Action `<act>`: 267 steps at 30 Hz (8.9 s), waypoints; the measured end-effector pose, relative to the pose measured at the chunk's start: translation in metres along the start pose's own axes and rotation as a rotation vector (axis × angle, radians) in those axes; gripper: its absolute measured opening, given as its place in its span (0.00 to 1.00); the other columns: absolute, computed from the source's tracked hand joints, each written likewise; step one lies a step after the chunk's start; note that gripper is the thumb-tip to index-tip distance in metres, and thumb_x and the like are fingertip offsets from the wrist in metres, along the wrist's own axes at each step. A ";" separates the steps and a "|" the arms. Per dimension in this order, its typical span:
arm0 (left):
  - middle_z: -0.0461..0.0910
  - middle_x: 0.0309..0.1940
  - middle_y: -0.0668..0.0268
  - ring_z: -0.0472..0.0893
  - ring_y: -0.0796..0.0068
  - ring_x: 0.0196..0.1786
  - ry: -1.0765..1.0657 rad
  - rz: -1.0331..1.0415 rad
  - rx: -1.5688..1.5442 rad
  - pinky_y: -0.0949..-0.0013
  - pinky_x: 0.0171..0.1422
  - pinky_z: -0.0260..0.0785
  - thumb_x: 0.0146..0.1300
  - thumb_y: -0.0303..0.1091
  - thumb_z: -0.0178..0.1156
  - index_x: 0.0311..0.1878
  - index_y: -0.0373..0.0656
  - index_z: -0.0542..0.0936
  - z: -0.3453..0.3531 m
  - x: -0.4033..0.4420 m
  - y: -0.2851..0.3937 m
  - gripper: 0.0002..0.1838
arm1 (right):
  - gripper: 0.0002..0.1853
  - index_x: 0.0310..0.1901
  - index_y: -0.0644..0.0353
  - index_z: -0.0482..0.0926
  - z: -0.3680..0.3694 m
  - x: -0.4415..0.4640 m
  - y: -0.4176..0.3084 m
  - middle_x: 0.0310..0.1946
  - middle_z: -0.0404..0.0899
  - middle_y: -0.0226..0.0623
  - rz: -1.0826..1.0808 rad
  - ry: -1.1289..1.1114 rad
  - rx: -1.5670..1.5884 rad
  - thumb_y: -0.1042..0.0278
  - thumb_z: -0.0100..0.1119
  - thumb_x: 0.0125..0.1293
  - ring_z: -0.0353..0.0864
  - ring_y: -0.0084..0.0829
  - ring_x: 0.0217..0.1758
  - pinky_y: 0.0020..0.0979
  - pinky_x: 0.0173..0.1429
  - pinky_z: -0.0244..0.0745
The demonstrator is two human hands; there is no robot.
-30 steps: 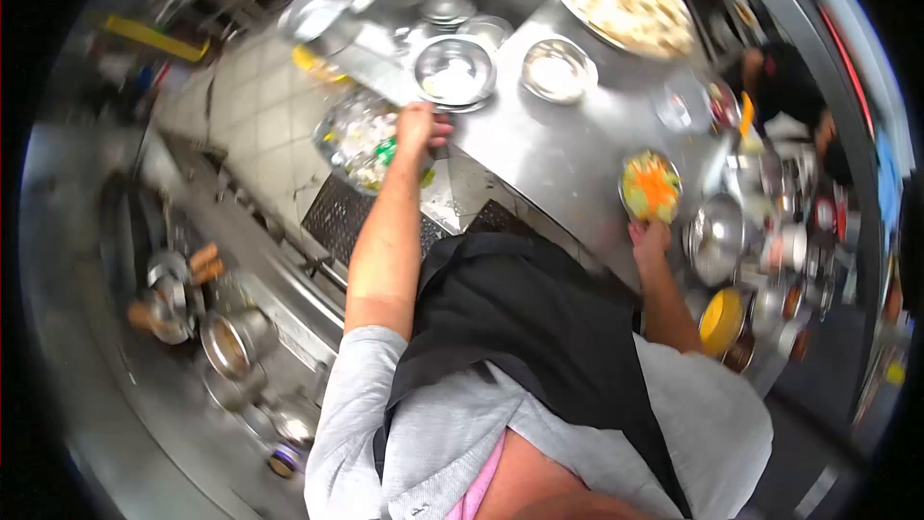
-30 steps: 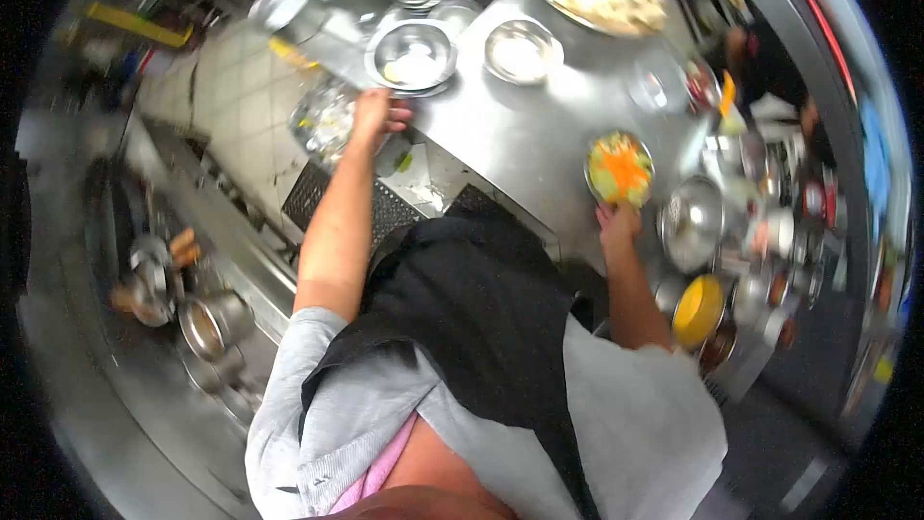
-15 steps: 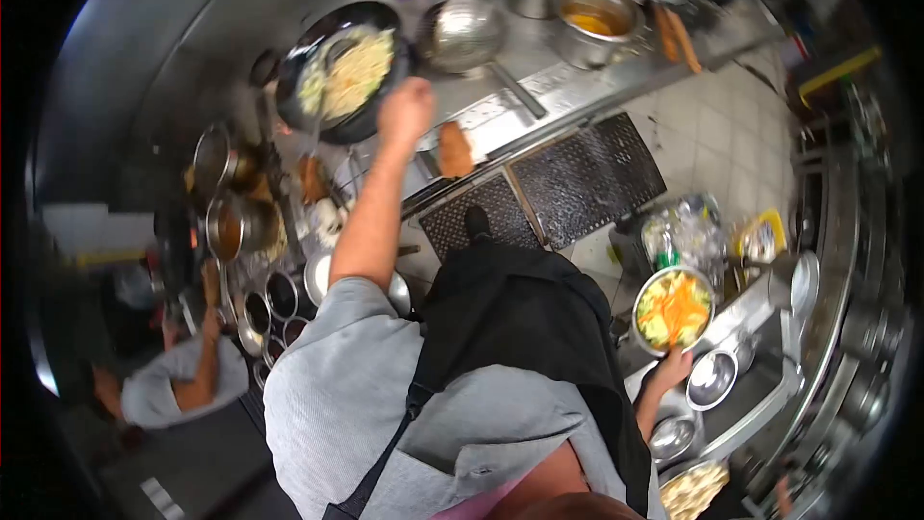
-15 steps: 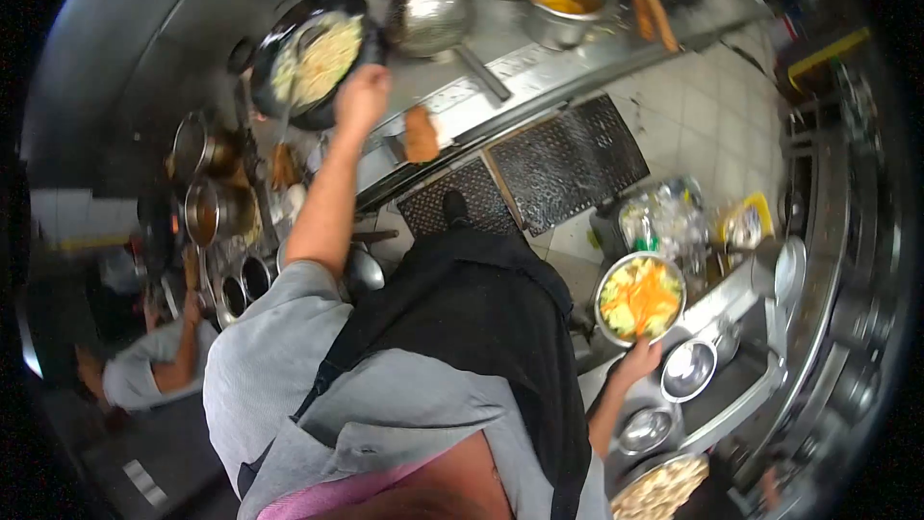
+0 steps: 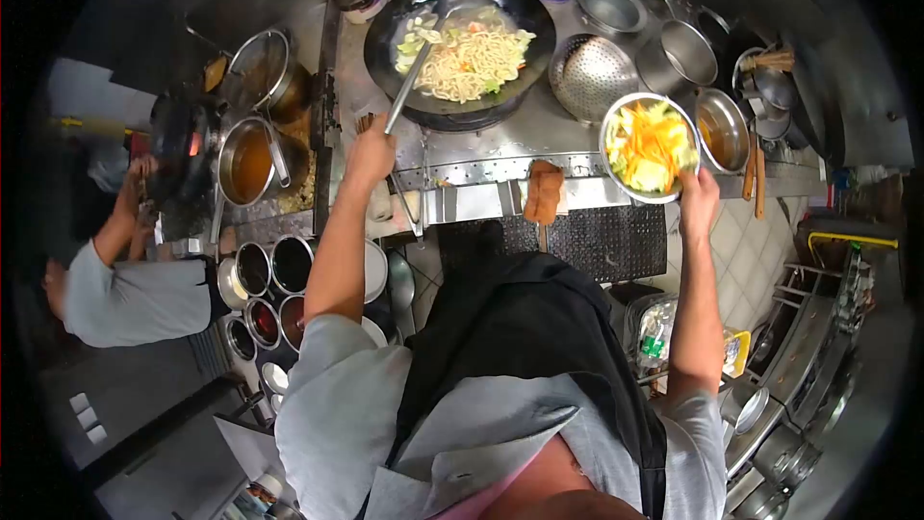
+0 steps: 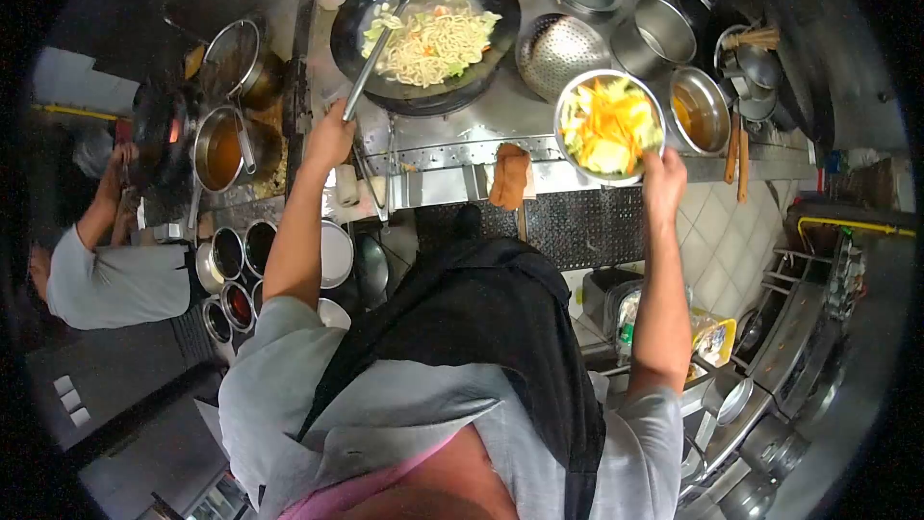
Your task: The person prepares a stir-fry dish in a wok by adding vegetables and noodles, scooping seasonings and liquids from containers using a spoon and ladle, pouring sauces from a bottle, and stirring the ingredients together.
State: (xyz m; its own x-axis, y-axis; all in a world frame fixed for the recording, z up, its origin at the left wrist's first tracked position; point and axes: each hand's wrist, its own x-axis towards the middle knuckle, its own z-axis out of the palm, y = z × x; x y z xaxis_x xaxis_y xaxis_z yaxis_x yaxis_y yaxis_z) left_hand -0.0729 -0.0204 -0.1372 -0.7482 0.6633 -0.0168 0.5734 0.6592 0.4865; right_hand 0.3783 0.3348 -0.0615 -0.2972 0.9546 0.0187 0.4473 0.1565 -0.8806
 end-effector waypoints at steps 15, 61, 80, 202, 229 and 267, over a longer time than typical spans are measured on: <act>0.85 0.44 0.49 0.86 0.53 0.43 -0.029 -0.239 -0.224 0.59 0.49 0.75 0.68 0.33 0.61 0.74 0.44 0.68 0.000 -0.040 -0.013 0.31 | 0.20 0.46 0.59 0.85 0.267 0.182 -0.197 0.45 0.85 0.56 -0.562 -0.299 -0.977 0.52 0.55 0.63 0.85 0.56 0.50 0.50 0.57 0.79; 0.77 0.25 0.62 0.73 0.72 0.21 -0.247 -0.234 -0.497 0.68 0.23 0.67 0.69 0.34 0.61 0.76 0.43 0.66 0.048 -0.045 0.073 0.33 | 0.10 0.32 0.62 0.76 -0.335 -0.663 0.309 0.20 0.77 0.37 0.710 1.830 0.252 0.64 0.61 0.65 0.79 0.31 0.20 0.32 0.22 0.71; 0.84 0.42 0.42 0.84 0.39 0.46 0.141 -0.291 -0.141 0.47 0.51 0.74 0.70 0.38 0.56 0.77 0.49 0.62 0.024 -0.167 0.042 0.33 | 0.17 0.36 0.62 0.72 -0.081 -0.258 0.220 0.28 0.68 0.30 0.253 0.414 -0.020 0.55 0.56 0.77 0.65 0.24 0.29 0.32 0.35 0.69; 0.66 0.24 0.73 0.62 0.84 0.13 0.495 -0.662 -1.929 0.76 0.13 0.58 0.76 0.31 0.48 0.75 0.50 0.63 -0.116 -0.316 0.170 0.26 | 0.12 0.50 0.63 0.75 0.170 -0.036 0.126 0.31 0.77 0.31 -0.078 -0.601 0.021 0.67 0.63 0.70 0.73 0.23 0.32 0.28 0.39 0.72; 0.84 0.34 0.46 0.84 0.44 0.35 -0.200 0.288 0.438 0.47 0.42 0.78 0.63 0.30 0.56 0.74 0.61 0.70 -0.123 0.026 0.002 0.33 | 0.33 0.53 0.66 0.70 0.243 -0.071 0.116 0.51 0.75 0.58 -0.015 -0.455 -0.528 0.61 0.77 0.50 0.76 0.58 0.57 0.49 0.63 0.74; 0.86 0.35 0.66 0.83 0.76 0.33 0.749 -0.465 -0.710 0.68 0.40 0.76 0.71 0.40 0.61 0.49 0.43 0.86 -0.077 -0.365 0.139 0.13 | 0.22 0.59 0.55 0.64 0.131 -0.100 -0.059 0.36 0.81 0.41 0.114 -1.334 0.346 0.71 0.63 0.68 0.74 0.23 0.19 0.25 0.21 0.71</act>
State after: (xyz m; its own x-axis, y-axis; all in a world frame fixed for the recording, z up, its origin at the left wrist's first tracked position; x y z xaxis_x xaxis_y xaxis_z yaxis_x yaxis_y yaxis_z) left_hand 0.2546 -0.1984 0.0036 -0.9877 -0.1306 0.0855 0.0463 0.2779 0.9595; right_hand 0.2707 0.1972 -0.0732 -0.9358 -0.0349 -0.3508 0.3516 -0.1629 -0.9218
